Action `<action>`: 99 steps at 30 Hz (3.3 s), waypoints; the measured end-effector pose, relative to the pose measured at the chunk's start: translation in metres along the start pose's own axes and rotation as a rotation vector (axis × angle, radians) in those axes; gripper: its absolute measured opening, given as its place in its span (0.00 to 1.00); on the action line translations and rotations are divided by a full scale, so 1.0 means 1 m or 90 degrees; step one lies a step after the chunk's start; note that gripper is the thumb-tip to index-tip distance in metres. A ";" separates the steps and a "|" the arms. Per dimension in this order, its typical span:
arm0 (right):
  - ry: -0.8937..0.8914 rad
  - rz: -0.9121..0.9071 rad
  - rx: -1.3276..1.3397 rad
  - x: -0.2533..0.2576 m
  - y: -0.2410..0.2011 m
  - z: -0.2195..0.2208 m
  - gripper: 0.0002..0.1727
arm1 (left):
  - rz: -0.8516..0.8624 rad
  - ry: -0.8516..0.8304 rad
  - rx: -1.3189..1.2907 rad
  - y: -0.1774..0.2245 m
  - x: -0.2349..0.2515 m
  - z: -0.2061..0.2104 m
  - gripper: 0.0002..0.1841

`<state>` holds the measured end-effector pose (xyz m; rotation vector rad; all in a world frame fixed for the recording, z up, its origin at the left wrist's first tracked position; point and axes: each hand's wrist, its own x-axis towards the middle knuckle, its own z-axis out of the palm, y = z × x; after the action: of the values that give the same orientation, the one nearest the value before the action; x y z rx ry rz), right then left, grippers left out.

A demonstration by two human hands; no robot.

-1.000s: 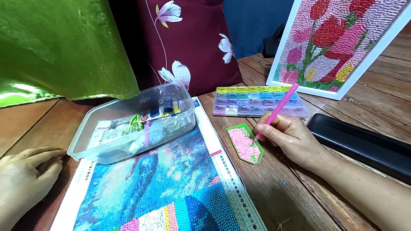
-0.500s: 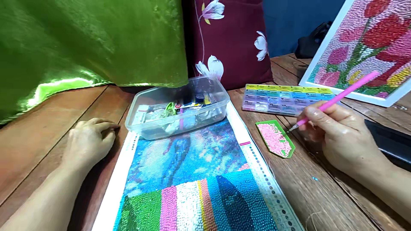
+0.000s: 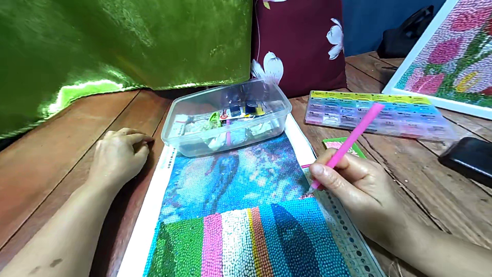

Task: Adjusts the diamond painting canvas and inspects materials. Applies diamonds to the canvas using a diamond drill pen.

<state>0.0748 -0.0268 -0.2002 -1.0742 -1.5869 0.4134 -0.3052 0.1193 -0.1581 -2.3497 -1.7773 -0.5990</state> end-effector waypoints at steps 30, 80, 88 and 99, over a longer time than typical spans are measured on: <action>-0.067 -0.056 -0.130 0.003 0.011 -0.001 0.15 | 0.023 -0.003 0.013 -0.001 -0.001 -0.001 0.11; -0.109 -0.149 -0.213 0.001 0.008 -0.001 0.17 | 0.012 -0.012 0.018 0.004 -0.001 -0.003 0.10; -0.050 -0.035 -0.021 0.005 0.007 -0.006 0.12 | 0.011 -0.007 0.012 0.003 0.000 -0.002 0.10; 0.118 0.063 0.078 0.022 0.015 -0.070 0.07 | 0.044 0.027 0.001 -0.010 0.003 0.006 0.11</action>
<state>0.1455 -0.0204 -0.1757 -1.0686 -1.3327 0.4583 -0.3124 0.1265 -0.1639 -2.3676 -1.6713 -0.6328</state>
